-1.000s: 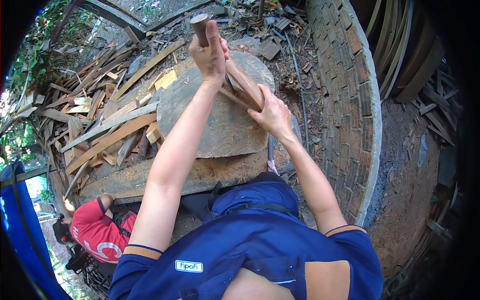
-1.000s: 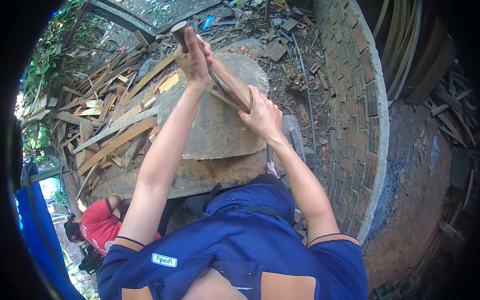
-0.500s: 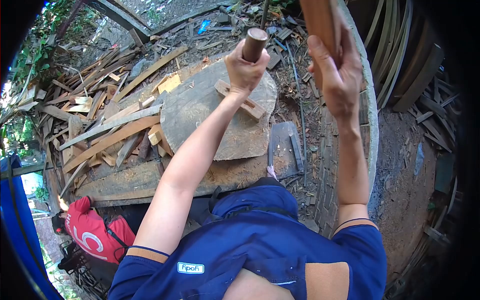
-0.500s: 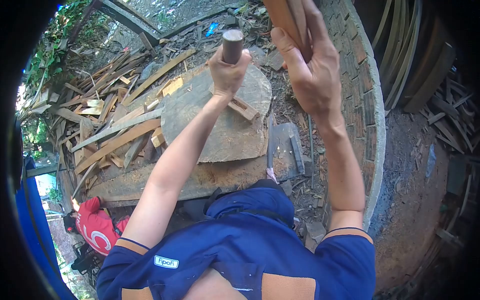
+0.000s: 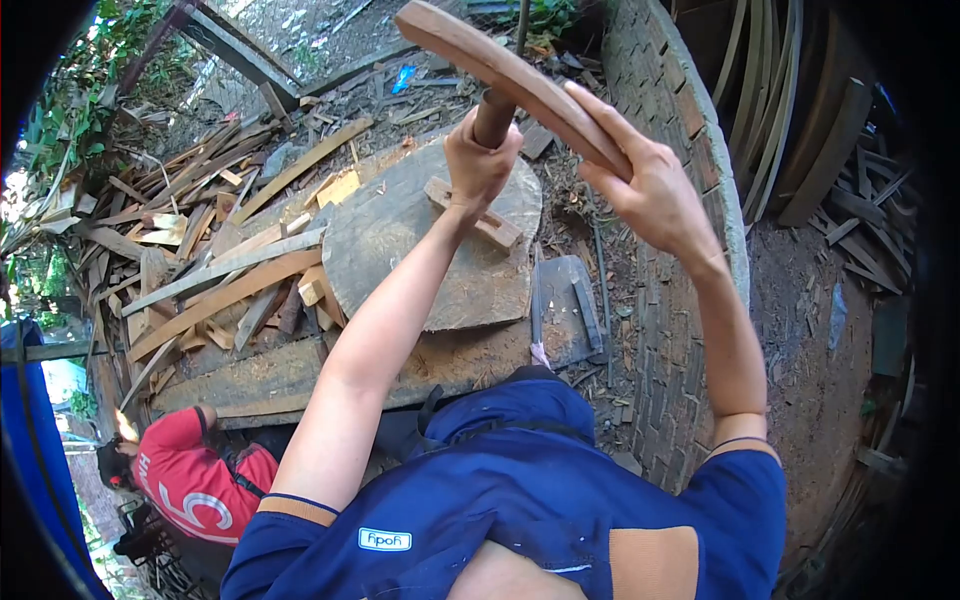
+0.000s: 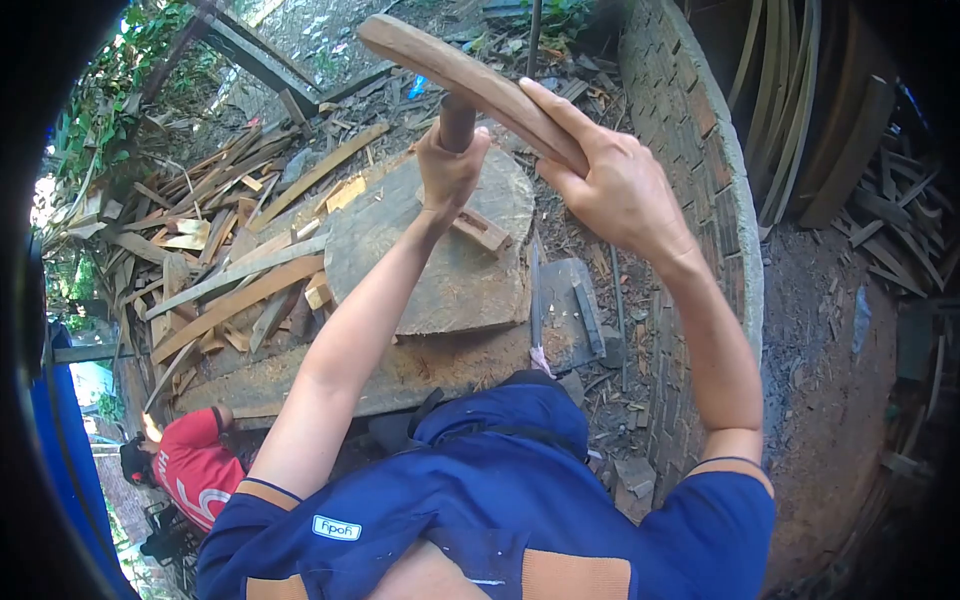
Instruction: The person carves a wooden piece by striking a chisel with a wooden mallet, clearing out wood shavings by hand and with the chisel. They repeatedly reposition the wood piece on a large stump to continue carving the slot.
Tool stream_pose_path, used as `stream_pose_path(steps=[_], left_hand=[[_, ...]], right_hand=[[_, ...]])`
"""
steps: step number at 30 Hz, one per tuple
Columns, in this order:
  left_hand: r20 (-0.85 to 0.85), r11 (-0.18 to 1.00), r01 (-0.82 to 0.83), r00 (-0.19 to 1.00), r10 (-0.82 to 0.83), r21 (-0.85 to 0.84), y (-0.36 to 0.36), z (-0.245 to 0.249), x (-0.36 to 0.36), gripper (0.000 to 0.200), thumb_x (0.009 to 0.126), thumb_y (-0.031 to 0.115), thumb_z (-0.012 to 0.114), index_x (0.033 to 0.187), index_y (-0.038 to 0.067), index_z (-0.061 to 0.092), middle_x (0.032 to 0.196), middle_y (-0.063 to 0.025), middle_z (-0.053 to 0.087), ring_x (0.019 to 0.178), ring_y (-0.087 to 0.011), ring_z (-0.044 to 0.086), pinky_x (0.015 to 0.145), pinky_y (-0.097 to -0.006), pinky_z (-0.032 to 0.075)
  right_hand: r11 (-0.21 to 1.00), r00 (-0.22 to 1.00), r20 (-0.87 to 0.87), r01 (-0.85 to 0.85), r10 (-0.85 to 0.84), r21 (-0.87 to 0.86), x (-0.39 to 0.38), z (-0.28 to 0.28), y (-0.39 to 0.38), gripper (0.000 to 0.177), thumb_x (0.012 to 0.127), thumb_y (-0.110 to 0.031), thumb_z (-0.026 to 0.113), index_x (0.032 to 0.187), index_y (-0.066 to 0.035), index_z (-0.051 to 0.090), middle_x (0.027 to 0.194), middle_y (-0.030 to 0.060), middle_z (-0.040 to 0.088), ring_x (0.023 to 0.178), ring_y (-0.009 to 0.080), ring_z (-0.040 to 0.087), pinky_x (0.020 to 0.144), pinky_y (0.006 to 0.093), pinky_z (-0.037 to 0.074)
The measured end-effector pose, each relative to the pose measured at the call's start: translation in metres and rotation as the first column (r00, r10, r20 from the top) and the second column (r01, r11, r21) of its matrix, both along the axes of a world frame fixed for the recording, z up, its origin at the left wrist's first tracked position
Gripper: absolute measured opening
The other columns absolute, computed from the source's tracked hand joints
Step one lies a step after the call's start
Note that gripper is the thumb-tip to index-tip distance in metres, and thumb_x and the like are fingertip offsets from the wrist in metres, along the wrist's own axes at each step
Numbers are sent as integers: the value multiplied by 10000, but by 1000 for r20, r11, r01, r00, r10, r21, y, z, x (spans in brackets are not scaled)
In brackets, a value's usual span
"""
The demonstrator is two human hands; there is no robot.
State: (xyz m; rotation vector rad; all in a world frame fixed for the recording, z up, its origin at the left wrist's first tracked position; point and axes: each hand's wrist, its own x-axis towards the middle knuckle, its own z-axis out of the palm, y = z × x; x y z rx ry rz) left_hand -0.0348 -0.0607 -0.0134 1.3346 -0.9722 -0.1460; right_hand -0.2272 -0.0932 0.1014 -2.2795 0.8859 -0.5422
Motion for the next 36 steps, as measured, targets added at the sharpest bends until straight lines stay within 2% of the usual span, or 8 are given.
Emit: stream_pose_path(steps=[2,5,8,10,16,22,32,36], left_hand=[[-30,998,5,1000,-3,69,4,-4,1,130,739,106,682,787,19,597,652,-75,604,587,-122,556,599,-299,479],[-18,997,8,1000,-7,82,4,0,0,147,745,124,689,766,20,588,655,-51,607,588,-118,548,588,-302,474],[-1,998,6,1000,-6,64,3,-2,7,174,760,162,698,750,33,581,649,-25,599,585,-108,541,568,-298,464],[-89,998,11,996,-5,62,3,-7,13,153,812,165,704,813,41,615,665,4,604,585,-87,562,561,-262,475],[-421,999,-36,907,20,-32,6,-6,55,146,838,127,683,810,55,559,607,3,560,434,-66,509,384,-213,434],[-796,919,-395,558,236,-4,17,-25,105,194,825,102,674,853,34,495,560,-8,502,363,-96,452,315,-242,394],[-894,718,-647,124,430,255,48,-67,136,201,831,138,646,783,41,477,554,-25,496,394,-113,461,347,-269,387],[-890,683,-681,102,444,263,56,-76,139,274,854,223,671,760,42,487,542,-40,495,406,-147,479,376,-304,414]], right_hand=[[964,992,109,25,-56,266,0,-12,3,650,897,-158,606,1485,-286,360,1120,227,667,870,315,699,871,441,560],[952,940,307,53,-149,301,17,-100,22,705,858,-192,666,1469,-72,334,1219,228,622,993,307,678,870,417,564],[857,962,152,121,-225,501,29,-139,52,789,774,-182,780,1443,-80,376,1234,230,604,1028,322,668,877,447,557],[965,975,92,183,-203,190,37,-167,64,848,725,-206,828,1439,-87,385,1251,221,581,1073,359,637,890,441,540],[932,960,-17,275,-279,237,47,-171,67,894,703,-209,836,1450,-120,352,1228,204,600,1076,394,620,879,473,522],[941,965,-5,258,-264,220,46,-179,66,847,724,-213,815,1432,-120,359,1186,194,634,1039,416,628,869,481,521],[931,953,33,285,-300,227,49,-185,69,752,739,-204,796,1374,-105,404,1200,200,624,1062,413,618,884,479,510],[931,951,48,288,-305,224,49,-188,70,730,746,-211,792,1361,-101,413,1207,196,620,1060,411,618,882,479,511]])
